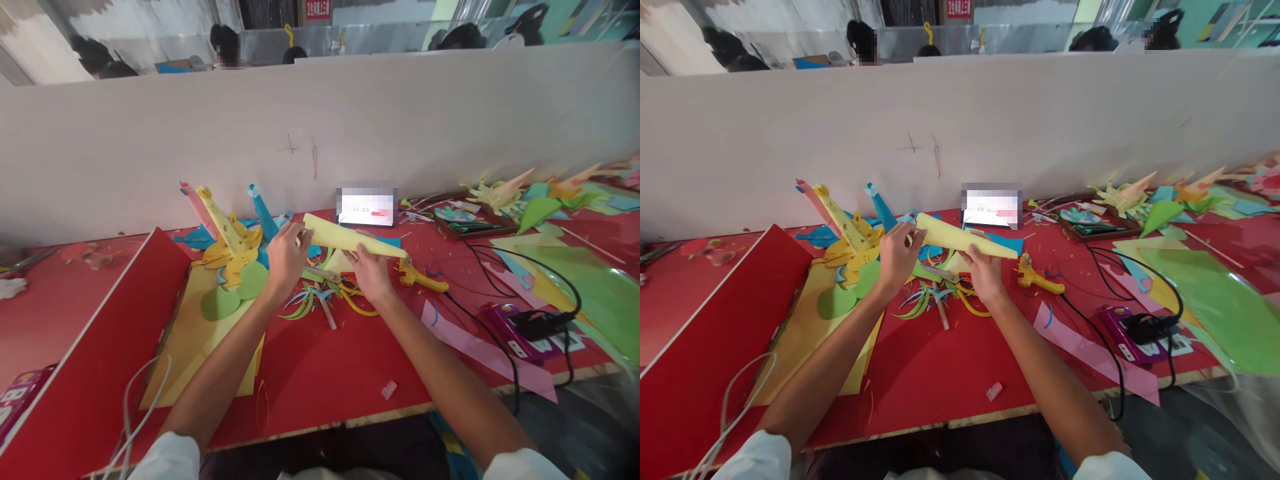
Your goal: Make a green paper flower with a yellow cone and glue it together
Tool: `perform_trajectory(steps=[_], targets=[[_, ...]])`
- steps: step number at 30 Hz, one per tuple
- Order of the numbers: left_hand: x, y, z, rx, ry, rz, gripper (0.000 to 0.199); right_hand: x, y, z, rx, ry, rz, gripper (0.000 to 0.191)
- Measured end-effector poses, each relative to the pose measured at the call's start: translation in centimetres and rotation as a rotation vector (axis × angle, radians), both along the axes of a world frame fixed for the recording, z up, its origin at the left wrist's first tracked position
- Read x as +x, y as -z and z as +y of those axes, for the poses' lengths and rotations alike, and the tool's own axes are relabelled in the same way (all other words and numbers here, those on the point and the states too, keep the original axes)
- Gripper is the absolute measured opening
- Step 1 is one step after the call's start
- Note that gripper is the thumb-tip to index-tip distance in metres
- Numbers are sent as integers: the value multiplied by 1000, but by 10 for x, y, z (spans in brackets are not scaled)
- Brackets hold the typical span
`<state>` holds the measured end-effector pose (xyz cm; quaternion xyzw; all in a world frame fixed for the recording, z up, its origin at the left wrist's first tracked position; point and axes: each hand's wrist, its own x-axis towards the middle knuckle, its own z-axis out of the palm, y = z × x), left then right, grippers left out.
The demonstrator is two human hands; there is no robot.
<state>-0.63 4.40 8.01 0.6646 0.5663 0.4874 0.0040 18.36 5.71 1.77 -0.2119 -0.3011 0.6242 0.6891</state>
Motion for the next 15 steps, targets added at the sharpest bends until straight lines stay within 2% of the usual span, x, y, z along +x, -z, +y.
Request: perform_trajectory(steps=[4,7,10,15], targets=[[-1,1,-3,-5,-58,104,21,-3,-2,-3,32,28,-27,48],[1,1,-2,-4,-7,61,18,-3,1,-1,8,63,-16,39],[2,1,4,-41,137,-145,27,0,6,4,-61,85,29,32],[-1,0,11,-299,374,-593,51,3,9,9,-87,42,61,35]])
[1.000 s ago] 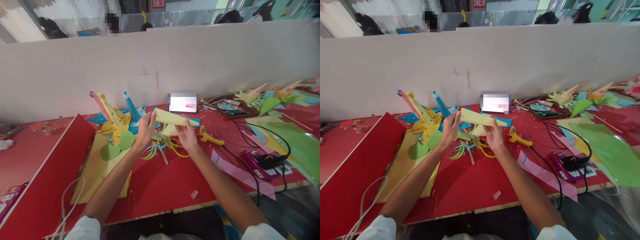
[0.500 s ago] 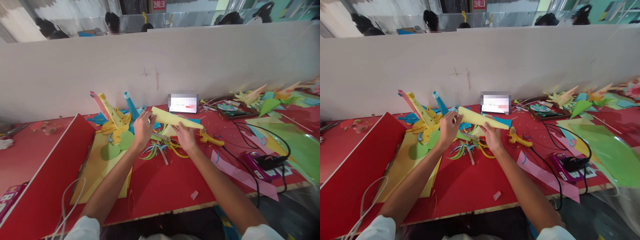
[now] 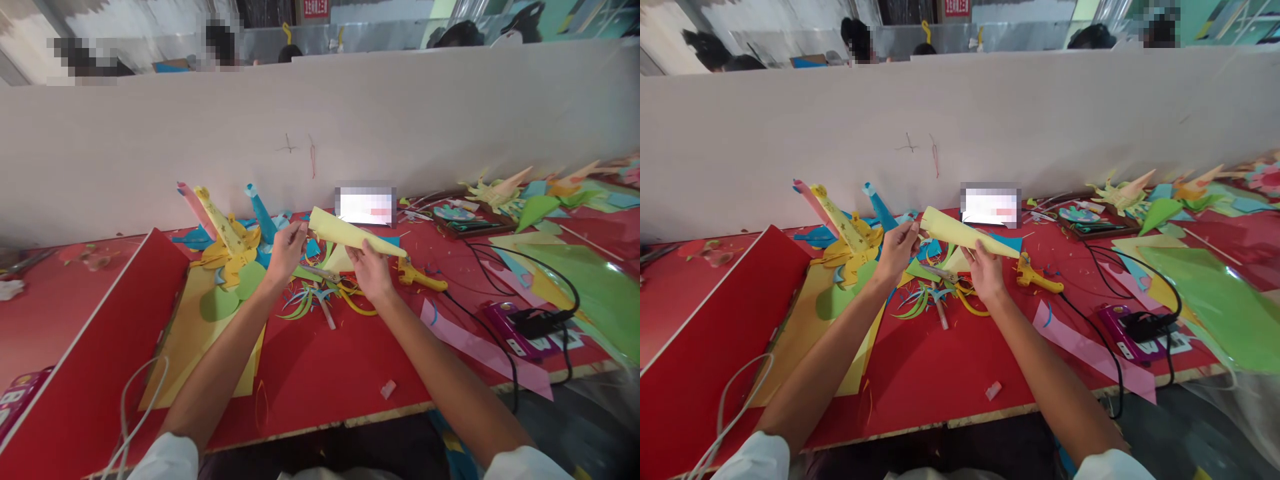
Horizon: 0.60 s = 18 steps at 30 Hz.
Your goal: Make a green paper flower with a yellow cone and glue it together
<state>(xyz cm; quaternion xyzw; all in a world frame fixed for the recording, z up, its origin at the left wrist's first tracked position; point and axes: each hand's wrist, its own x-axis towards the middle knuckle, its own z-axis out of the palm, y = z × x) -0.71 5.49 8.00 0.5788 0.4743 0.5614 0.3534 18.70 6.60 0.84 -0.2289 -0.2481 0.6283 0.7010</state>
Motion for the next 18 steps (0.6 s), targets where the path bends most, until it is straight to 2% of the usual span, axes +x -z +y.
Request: perform_trajectory(steps=[3,7,12,18], targets=[[-1,-4,-2,-129,101,-158,51,0,-1,-1,28,-20,-22,32],[-2,-8,-5,-192,121,-220,51,-2,1,-1,40,-20,-42,29],[-3,-5,-2,-95,19,-71,52,-2,5,1,46,-7,-52,29],[-1,7,2,5,-124,58,42,-2,3,-2,86,-45,-74,27]])
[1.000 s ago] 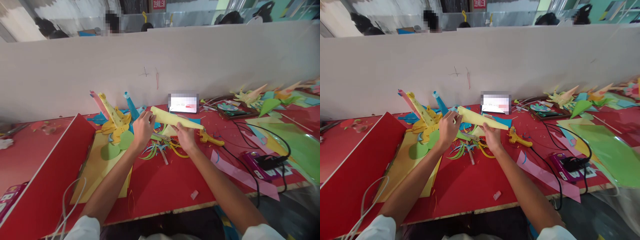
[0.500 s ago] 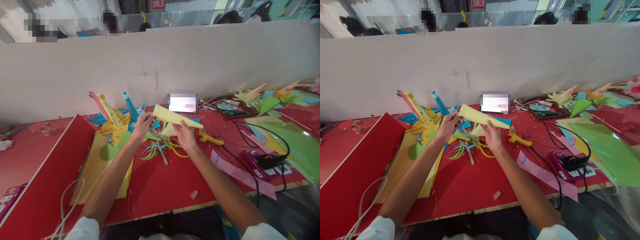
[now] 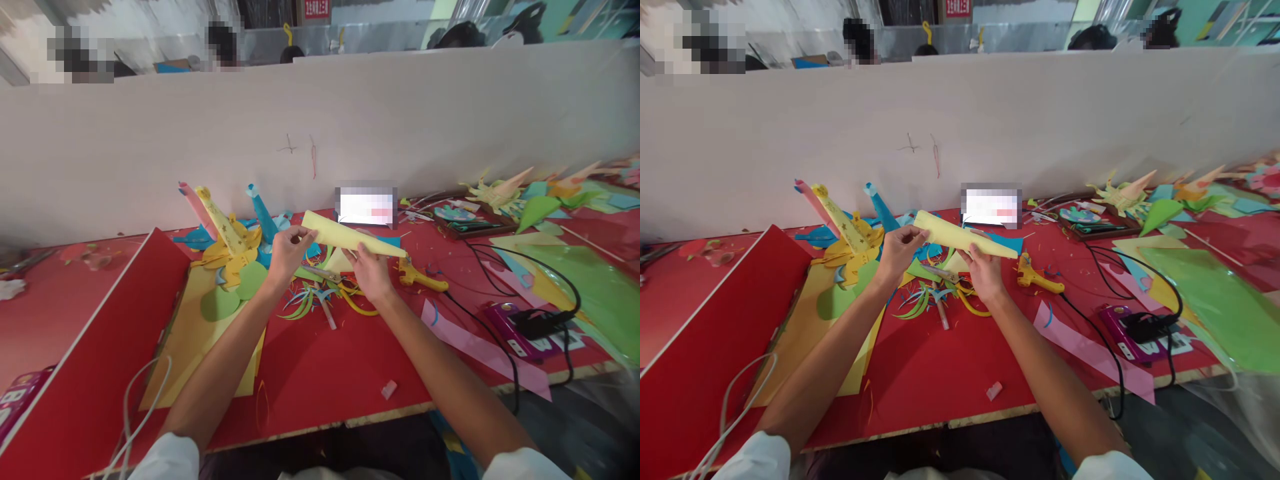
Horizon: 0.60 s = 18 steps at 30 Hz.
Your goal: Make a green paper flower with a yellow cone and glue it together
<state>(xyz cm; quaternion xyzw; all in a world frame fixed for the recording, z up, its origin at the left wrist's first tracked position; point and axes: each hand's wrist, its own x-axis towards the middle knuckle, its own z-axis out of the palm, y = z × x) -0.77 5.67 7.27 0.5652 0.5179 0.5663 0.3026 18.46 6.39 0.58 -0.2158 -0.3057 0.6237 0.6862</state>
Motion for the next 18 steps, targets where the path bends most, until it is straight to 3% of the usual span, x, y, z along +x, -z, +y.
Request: perform_trajectory(steps=[4,8,13,18], targets=[[1,2,0,53,-26,51,35,0,-1,0,-22,-4,21,27],[-3,-6,1,88,19,25,32,3,0,3,-48,-12,71,27],[-10,-16,0,28,22,-33,27,5,-2,1,-32,-86,23,28],[-7,-10,2,-35,44,-94,34,2,-7,-5,11,-147,-37,39]])
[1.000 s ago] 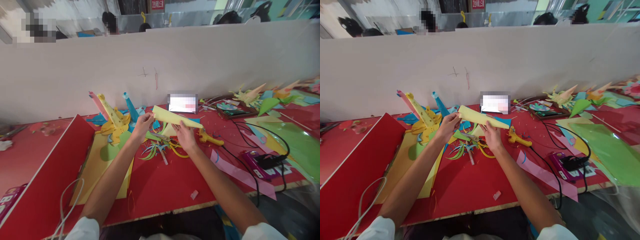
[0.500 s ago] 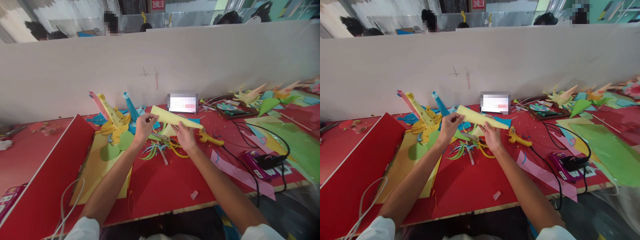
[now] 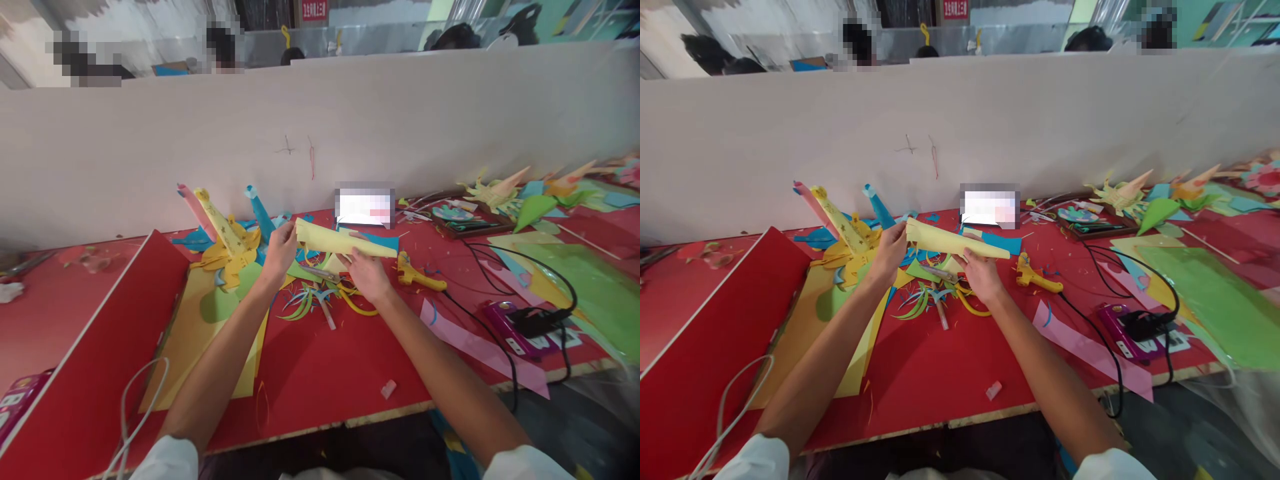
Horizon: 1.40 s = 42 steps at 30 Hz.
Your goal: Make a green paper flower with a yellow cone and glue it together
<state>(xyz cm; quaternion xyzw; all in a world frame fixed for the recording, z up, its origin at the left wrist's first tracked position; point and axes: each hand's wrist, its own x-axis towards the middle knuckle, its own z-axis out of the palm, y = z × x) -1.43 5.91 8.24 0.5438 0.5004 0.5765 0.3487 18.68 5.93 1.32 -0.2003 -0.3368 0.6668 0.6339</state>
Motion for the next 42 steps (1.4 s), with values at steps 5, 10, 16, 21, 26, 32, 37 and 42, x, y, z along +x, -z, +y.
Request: perform_trajectory(steps=[5,10,16,21,26,32,37,42], targets=[[6,5,1,76,4,38,53,1,-4,-1,-8,-6,-12,44],[10,5,-4,151,-81,195,57,0,-5,-3,7,-15,-31,49],[13,3,-11,186,-200,310,51,1,2,1,-106,-30,94,36],[12,-2,-9,198,-20,171,35,9,8,13,-201,91,161,22],[5,2,-1,78,-8,91,45,13,7,15,-187,94,159,19],[1,12,5,86,-139,114,60,6,0,7,-110,74,163,26],[4,14,4,-13,-100,-85,58,6,-5,5,-85,81,130,18],[-1,11,5,20,-56,19,45,7,-2,7,-113,98,132,25]])
